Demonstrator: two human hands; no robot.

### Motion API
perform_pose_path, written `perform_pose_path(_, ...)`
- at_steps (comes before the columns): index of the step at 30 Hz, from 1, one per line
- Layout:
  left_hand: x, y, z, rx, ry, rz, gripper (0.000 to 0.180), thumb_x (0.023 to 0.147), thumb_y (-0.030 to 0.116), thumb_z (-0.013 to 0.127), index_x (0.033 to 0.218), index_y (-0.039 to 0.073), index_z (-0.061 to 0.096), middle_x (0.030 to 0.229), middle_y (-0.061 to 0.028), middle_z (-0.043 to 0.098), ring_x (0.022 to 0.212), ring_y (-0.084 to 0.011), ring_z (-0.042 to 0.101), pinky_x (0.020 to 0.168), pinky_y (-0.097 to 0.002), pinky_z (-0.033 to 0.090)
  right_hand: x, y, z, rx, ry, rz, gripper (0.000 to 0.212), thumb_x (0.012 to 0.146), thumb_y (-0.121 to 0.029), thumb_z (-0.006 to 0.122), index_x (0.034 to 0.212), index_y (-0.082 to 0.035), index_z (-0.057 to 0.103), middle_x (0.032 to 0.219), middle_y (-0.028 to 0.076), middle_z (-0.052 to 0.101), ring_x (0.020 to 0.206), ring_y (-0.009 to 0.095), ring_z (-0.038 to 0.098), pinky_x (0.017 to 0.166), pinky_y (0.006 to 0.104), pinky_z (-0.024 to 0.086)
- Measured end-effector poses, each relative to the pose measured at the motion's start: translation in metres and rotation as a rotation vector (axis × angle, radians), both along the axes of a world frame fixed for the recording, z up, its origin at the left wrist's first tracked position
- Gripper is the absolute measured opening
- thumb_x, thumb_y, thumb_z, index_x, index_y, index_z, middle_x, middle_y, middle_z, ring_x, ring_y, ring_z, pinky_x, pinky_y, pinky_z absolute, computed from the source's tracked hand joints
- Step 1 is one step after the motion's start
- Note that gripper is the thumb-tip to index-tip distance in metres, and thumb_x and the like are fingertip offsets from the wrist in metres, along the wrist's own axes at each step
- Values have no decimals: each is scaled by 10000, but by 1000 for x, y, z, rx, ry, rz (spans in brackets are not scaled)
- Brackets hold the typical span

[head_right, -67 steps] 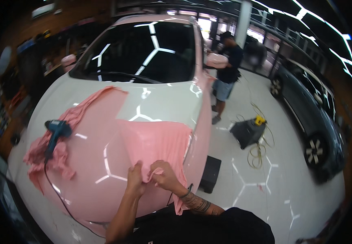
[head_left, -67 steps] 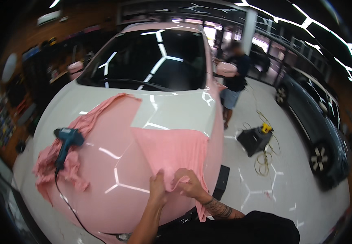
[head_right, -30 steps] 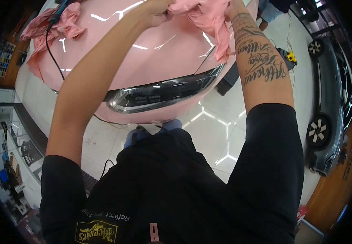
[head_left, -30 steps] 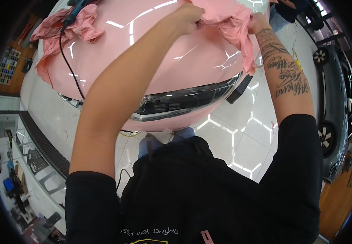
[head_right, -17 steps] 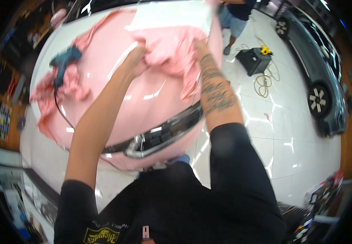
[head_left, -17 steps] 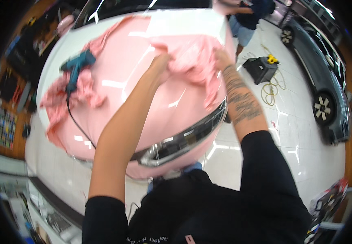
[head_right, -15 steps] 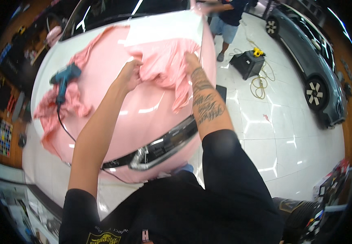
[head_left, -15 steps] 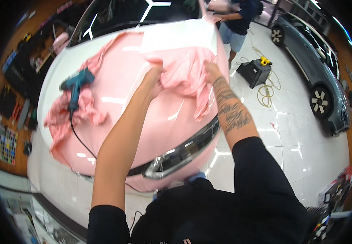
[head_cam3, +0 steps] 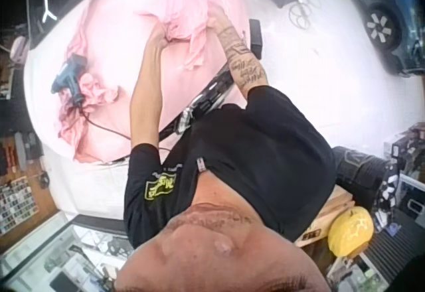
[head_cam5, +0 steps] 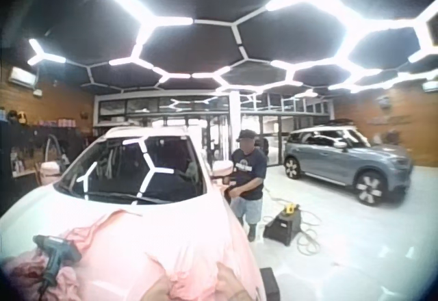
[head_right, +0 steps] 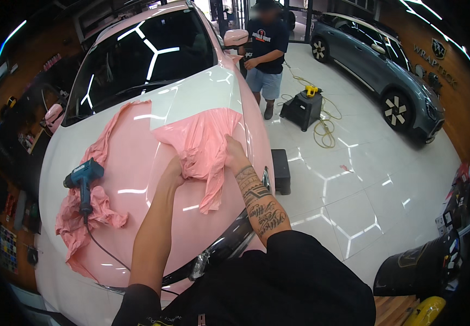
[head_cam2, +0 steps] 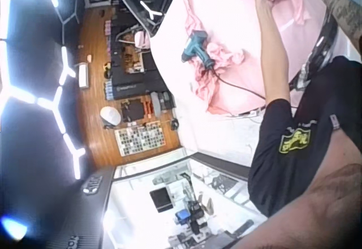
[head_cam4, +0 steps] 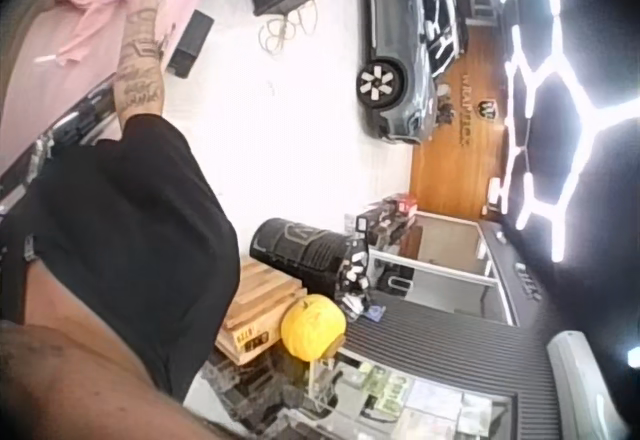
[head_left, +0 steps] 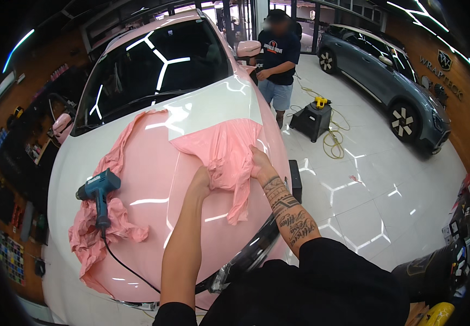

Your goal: The person applies a pink vinyl wrap to the hood of a white car. They use a heat gun to warm the material and their hands to smooth and stretch the vinyl over the curved surface, working from the center outward to remove wrinkles and ensure adhesion.

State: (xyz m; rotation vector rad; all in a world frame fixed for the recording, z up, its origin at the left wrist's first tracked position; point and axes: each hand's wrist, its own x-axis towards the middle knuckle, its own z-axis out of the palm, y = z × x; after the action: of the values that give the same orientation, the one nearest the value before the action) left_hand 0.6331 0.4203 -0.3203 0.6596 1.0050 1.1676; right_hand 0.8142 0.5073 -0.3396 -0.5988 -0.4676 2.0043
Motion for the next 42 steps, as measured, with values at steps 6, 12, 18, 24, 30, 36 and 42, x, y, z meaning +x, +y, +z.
perform_pose_path(6, -8, -25, -16, 52, 52, 56, 349, 962, 144, 411, 1270, -2, 486, 1119, -117, 606, 944, -220, 634, 706, -365, 561, 14, -4, -13, 20, -77, 32, 464, 1016, -314, 335, 1314, 28, 428, 1243, 168, 574, 1126, 299, 574, 996, 470, 448)
perform_pose_path(12, -26, -39, -23, 82, 105, 3, 353, 921, 118, 401, 1206, -59, 511, 1079, -175, 641, 922, -290, 664, 765, -470, 565, 23, -22, -4, 44, -129, 91, 463, 1013, -313, 346, 1306, 34, 438, 1247, 169, 573, 1123, 294, 575, 1004, 454, 443)
perform_pose_path(18, -15, -53, -18, 43, -42, 134, 269, 920, 85, 392, 1103, -35, 548, 688, -60, 571, 458, -95, 457, 397, -210, 345, 36, -31, -16, 52, -113, 80, 457, 1011, -315, 356, 1290, 33, 454, 1221, 164, 590, 1105, 286, 585, 997, 444, 451)
perform_pose_path(24, -17, -68, -24, 35, -81, 199, 238, 959, 222, 471, 958, 6, 571, 604, -61, 545, 402, -145, 443, 397, -293, 400, 35, -57, -14, 22, -116, 68, 446, 1012, -304, 363, 1282, 38, 458, 1214, 162, 594, 1091, 283, 594, 987, 434, 463)
perform_pose_path(30, -16, -84, -18, 53, -35, 221, 278, 934, 249, 543, 820, -4, 555, 580, -71, 548, 388, -164, 474, 372, -327, 406, 45, -74, -16, 44, -84, 88, 456, 1012, -298, 363, 1302, 48, 434, 1236, 170, 578, 1106, 289, 587, 996, 445, 457)
perform_pose_path(36, -31, -99, -29, 49, -10, 252, 278, 916, 241, 566, 779, 0, 549, 578, -59, 540, 389, -141, 482, 334, -270, 350, 38, -108, 2, 15, -120, 110, 465, 1013, -295, 367, 1322, 51, 400, 1246, 176, 558, 1119, 294, 575, 987, 452, 461)
perform_pose_path(42, -28, -124, -15, 5, 122, 255, 271, 919, 247, 563, 735, 55, 512, 538, 4, 452, 375, -106, 410, 328, -245, 297, 47, -128, 7, 37, -177, 105, 468, 1012, -287, 369, 1340, 46, 376, 1289, 183, 530, 1139, 293, 568, 1002, 456, 454)
